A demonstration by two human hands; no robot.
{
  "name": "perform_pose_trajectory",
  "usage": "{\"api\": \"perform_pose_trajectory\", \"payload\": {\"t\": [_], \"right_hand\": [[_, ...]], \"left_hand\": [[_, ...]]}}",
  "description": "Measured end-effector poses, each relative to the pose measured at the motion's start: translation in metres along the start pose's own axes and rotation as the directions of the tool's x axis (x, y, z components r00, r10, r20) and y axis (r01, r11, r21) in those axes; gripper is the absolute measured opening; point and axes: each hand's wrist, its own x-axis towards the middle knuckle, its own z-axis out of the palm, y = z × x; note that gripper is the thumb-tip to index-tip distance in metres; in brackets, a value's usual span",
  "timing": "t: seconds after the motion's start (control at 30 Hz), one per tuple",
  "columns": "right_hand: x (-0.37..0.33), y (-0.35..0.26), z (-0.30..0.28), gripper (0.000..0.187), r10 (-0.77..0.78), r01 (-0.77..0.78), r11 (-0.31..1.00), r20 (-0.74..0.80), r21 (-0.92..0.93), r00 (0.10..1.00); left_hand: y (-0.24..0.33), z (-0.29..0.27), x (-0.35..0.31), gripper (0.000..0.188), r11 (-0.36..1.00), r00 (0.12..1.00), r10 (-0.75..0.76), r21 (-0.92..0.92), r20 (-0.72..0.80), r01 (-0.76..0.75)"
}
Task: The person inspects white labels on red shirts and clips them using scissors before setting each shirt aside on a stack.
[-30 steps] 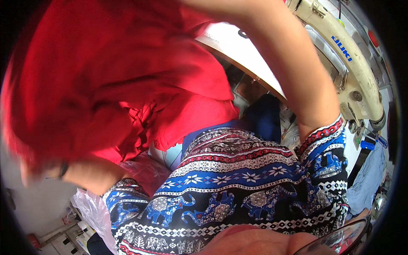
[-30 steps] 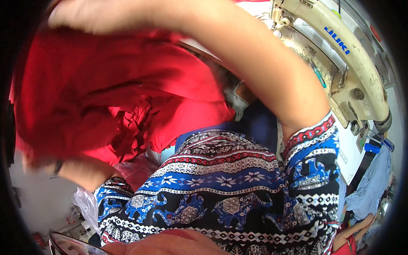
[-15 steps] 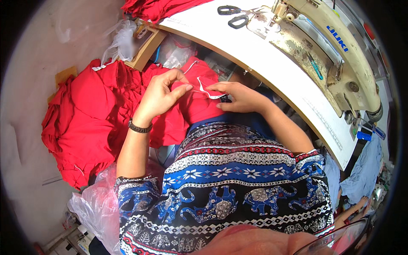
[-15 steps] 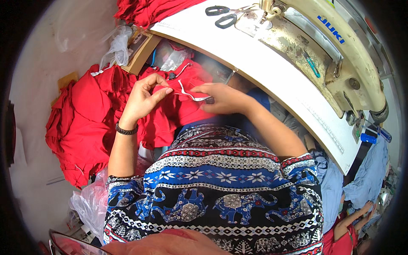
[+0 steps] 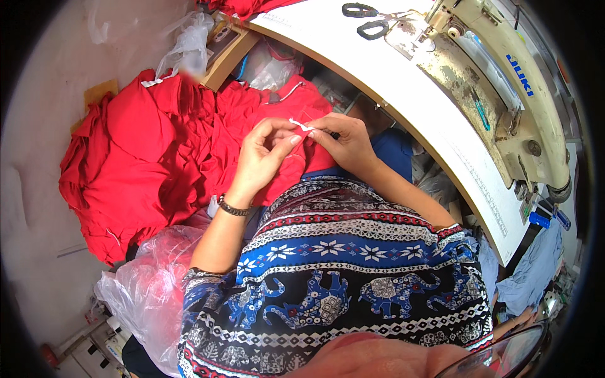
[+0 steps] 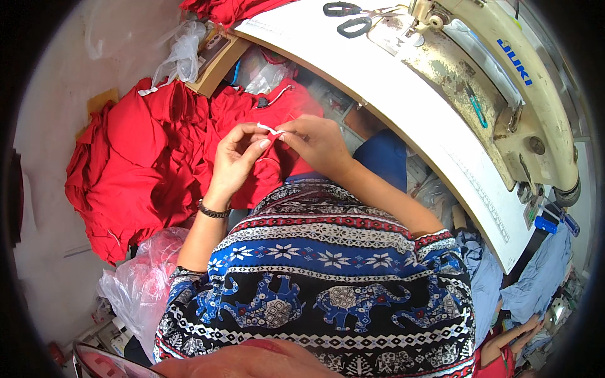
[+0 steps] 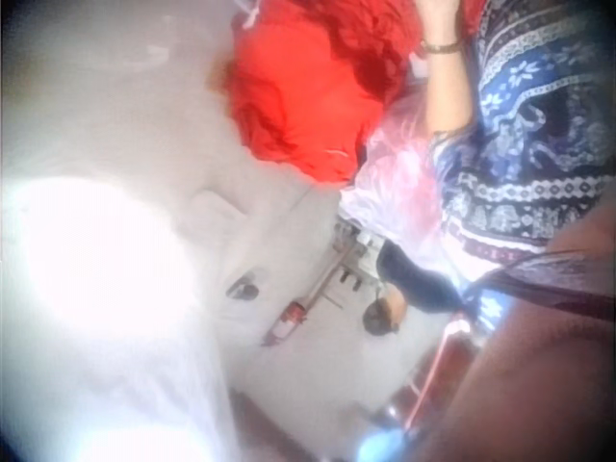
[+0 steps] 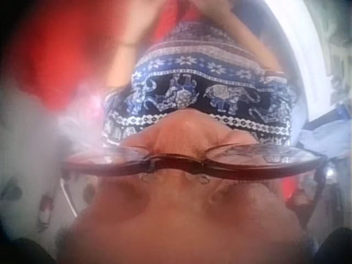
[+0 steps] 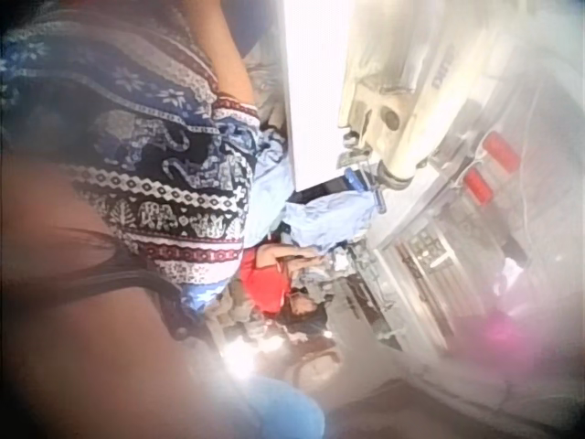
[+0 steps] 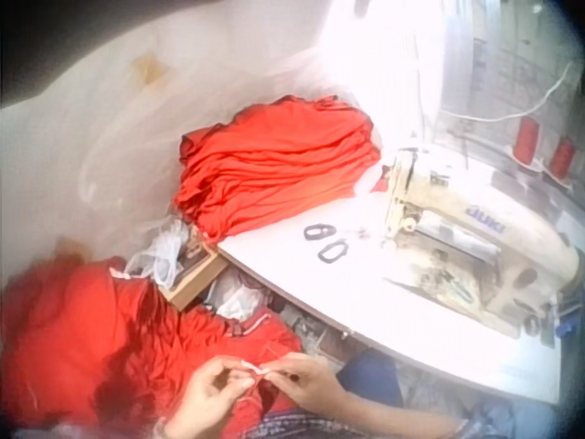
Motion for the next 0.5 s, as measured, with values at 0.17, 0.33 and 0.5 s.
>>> {"api": "perform_pose_trajectory", "payload": {"t": [0.17,0.33,0.5], "right_hand": [[-0.002,0.002,-0.001,0.013,0.007,-0.007,1.0,-0.016,-0.023,1.0],[-0.003,-0.003,-0.008,0.013,-0.06,0.083,0.957,0.09,-0.279,0.994],[-0.011,-0.001,-0.013,0.022,-0.191,0.305,0.839,0.281,-0.45,0.94]], "left_hand": [[-0.025,0.009,0.009,0.014,0.986,0.986,0.162,-0.035,0.028,-0.161],[-0.023,0.006,0.009,0.01,0.992,0.989,0.123,-0.032,0.078,-0.121],[-0.024,-0.004,0.005,0.006,0.998,0.973,0.046,-0.046,0.226,-0.036]]}}
